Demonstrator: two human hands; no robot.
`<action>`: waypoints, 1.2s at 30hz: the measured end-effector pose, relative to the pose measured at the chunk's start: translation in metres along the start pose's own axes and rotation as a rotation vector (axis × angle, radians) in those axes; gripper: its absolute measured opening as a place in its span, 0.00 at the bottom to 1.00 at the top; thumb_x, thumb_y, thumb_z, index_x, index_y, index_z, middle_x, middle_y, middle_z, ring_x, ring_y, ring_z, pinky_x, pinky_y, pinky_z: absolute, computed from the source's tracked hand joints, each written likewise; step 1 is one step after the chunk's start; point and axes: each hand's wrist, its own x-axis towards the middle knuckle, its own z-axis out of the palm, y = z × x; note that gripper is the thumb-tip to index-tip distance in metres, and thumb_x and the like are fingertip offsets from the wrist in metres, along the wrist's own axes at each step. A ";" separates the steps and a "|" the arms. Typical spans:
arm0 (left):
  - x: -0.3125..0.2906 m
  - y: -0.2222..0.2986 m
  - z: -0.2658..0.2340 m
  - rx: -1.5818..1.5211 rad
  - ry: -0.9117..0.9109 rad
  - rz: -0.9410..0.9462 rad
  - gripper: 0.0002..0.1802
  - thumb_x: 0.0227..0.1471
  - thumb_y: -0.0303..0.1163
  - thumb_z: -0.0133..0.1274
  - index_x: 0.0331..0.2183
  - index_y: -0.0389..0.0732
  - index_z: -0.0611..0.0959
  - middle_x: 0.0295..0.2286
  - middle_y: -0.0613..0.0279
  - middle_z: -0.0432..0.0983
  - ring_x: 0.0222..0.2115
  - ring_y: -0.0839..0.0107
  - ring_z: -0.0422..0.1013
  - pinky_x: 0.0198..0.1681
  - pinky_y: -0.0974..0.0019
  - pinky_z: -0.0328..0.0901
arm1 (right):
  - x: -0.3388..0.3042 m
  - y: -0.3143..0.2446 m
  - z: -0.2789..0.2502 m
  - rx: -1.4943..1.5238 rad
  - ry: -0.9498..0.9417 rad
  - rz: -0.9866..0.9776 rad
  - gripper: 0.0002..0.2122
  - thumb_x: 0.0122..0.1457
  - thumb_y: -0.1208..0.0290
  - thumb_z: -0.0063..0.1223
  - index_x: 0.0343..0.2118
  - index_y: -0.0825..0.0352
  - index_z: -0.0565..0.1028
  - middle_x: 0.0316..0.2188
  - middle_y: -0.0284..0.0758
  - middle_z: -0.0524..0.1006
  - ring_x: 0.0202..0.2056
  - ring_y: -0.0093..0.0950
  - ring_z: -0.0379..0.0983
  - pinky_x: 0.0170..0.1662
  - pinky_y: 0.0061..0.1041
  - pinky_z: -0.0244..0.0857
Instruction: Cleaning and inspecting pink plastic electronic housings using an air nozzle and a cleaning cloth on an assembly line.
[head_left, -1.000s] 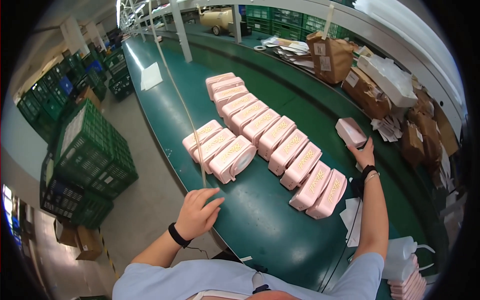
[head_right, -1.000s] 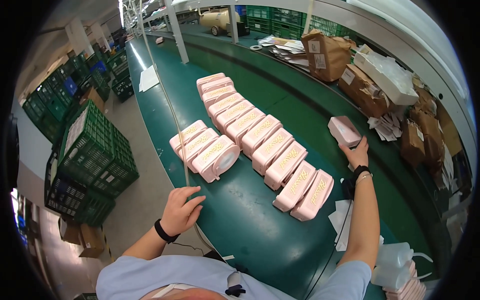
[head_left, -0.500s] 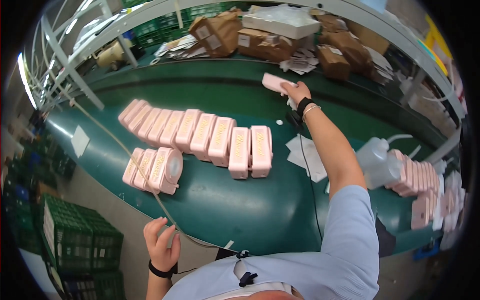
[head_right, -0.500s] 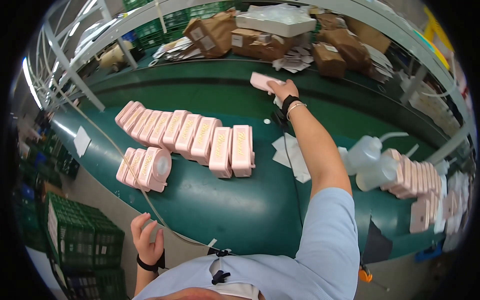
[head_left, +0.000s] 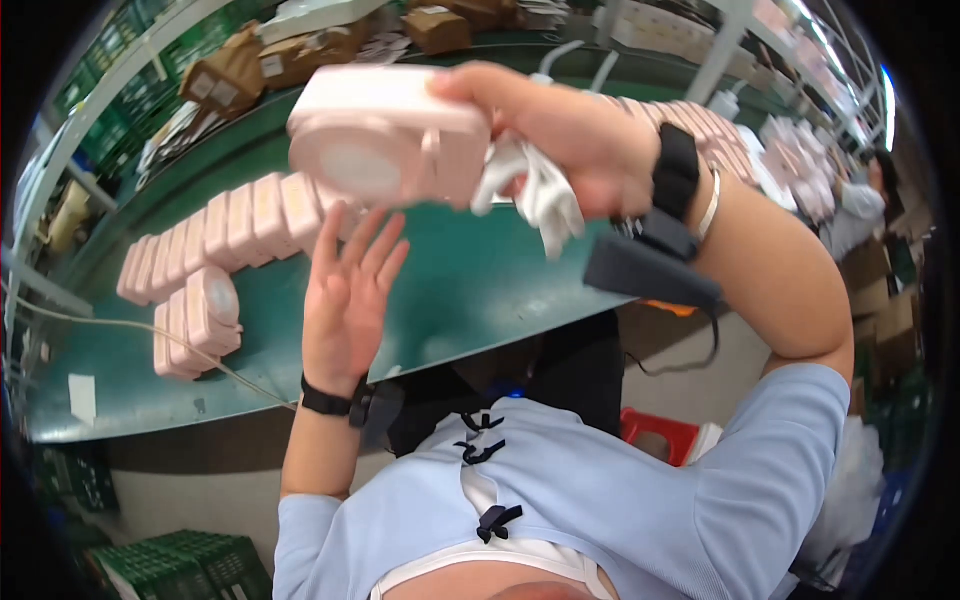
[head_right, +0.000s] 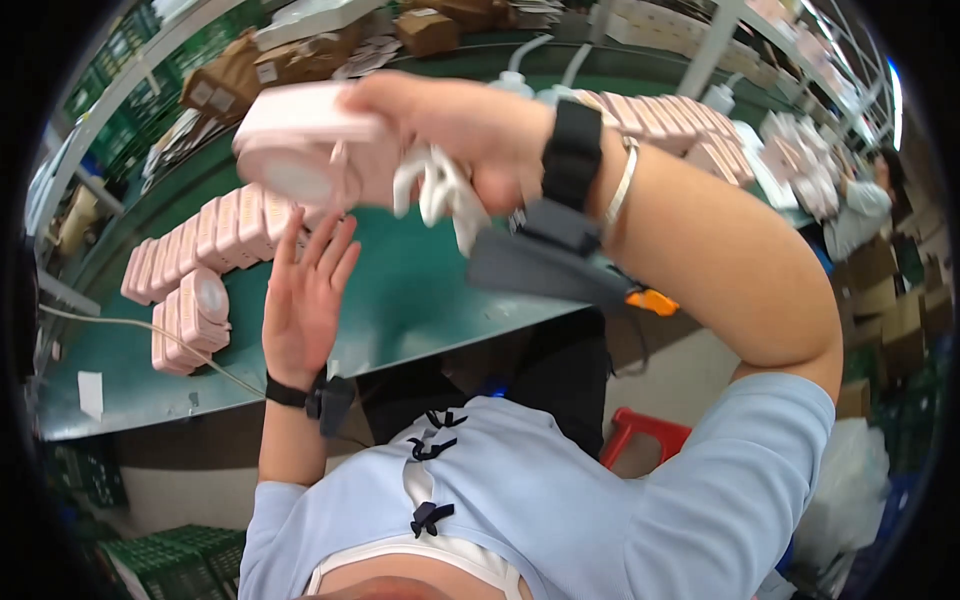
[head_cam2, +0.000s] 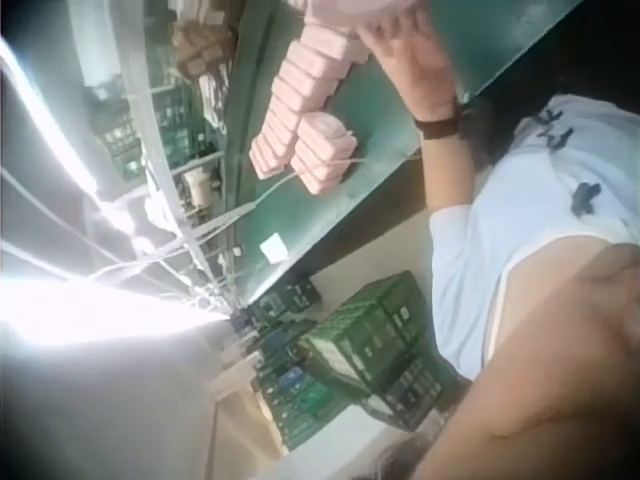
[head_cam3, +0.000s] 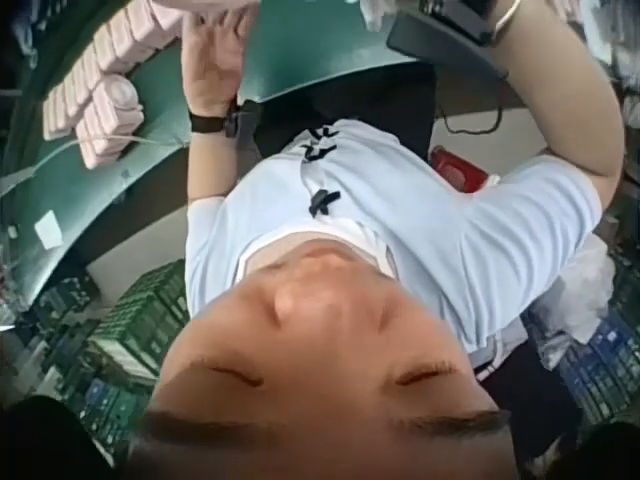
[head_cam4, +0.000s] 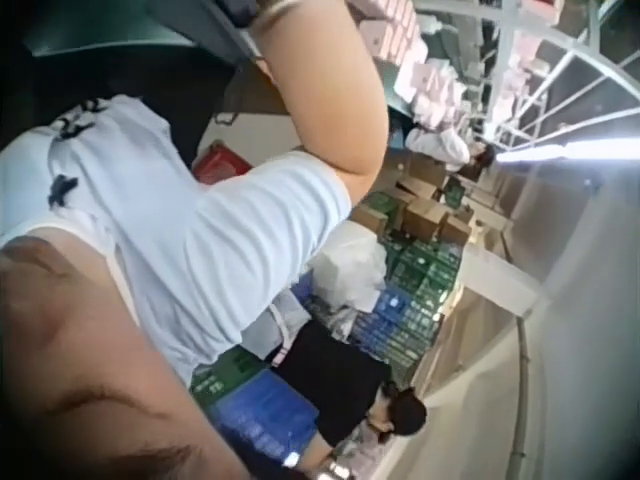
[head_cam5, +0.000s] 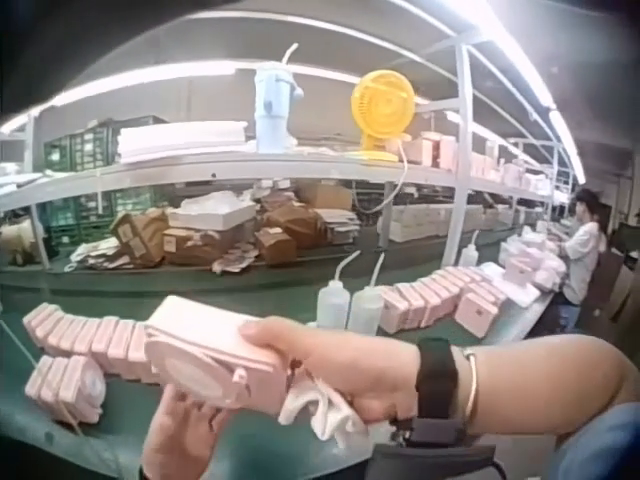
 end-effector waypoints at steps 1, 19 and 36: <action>0.003 -0.010 0.004 -0.058 -0.045 0.051 0.46 0.49 0.45 0.65 0.60 0.35 0.62 0.54 0.50 0.67 0.56 0.57 0.65 0.62 0.54 0.59 | -0.021 0.012 0.002 -0.047 -0.037 0.023 0.24 0.64 0.49 0.47 0.45 0.71 0.74 0.28 0.38 0.80 0.24 0.21 0.78 0.22 0.20 0.73; -0.053 -0.045 -0.023 -0.126 0.367 -0.432 0.32 0.54 0.37 0.56 0.57 0.33 0.66 0.51 0.49 0.72 0.51 0.55 0.71 0.56 0.51 0.66 | -0.140 0.376 -0.180 0.025 1.172 -0.372 0.19 0.61 0.72 0.57 0.54 0.69 0.70 0.37 0.27 0.78 0.37 0.21 0.74 0.44 0.23 0.69; -0.019 0.016 -0.017 0.216 0.443 -0.459 0.37 0.53 0.32 0.60 0.59 0.36 0.62 0.53 0.57 0.68 0.52 0.68 0.68 0.56 0.61 0.66 | -0.156 0.213 -0.169 -0.262 1.188 -0.641 0.09 0.63 0.72 0.47 0.40 0.72 0.72 0.39 0.37 0.76 0.28 0.21 0.67 0.35 0.23 0.64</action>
